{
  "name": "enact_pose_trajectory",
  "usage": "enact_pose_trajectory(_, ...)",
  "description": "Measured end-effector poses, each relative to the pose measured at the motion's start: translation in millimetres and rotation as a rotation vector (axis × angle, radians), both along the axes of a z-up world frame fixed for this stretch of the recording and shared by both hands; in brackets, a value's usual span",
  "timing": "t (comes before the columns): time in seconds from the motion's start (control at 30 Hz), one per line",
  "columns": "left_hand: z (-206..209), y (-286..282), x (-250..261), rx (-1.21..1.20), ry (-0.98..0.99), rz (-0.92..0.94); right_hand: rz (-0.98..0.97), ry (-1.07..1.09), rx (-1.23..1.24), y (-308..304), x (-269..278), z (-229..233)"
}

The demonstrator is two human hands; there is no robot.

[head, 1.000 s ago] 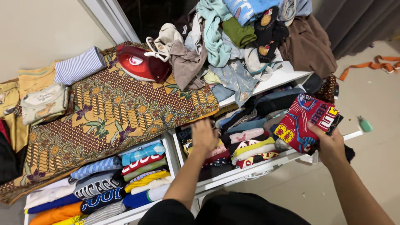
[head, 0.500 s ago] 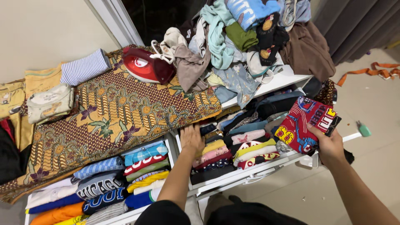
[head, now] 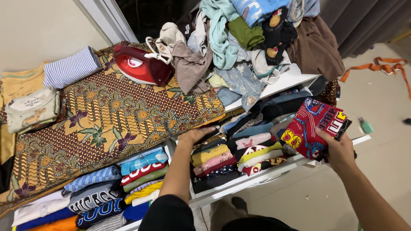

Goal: The person sorts through a pile of clothing on an ironing board, folds items by hand including shirts and pants, and organizes them into drawers. They briefly use an iron to press one item before placing it into a drawer.

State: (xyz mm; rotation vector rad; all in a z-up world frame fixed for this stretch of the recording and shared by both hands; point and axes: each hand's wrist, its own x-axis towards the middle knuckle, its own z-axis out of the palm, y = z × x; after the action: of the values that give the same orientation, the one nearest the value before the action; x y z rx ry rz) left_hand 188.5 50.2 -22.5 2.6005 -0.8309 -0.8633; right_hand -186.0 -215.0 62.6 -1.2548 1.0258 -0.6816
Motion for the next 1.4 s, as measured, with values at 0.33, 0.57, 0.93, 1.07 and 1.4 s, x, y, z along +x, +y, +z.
enact_pose_trajectory(0.33,-31.9,1.6,10.4,-0.059,-0.182,-0.131,-0.046,0.191,-0.033,-0.7,-2.7,0.8)
enact_pose_trajectory(0.57,-20.2,17.2,-6.9,0.06,-0.175,-0.072,0.023,-0.04,-0.049,-5.7,-2.4,-8.9)
enact_pose_trajectory(0.93,30.9,74.1,-81.9,-0.17,-0.306,-0.258,0.027,-0.121,-0.032,-12.2,-2.1,-16.8)
enact_pose_trajectory(1.07,42.6,94.6,-121.2,-0.154,-0.178,-0.487,0.097,-0.042,-0.239,-2.8,10.0,-15.1)
enact_pose_trajectory(1.4,10.2,90.7,-123.1,-0.243,-0.33,-0.527,0.466,0.065,-0.982,63.7,76.1,-25.2)
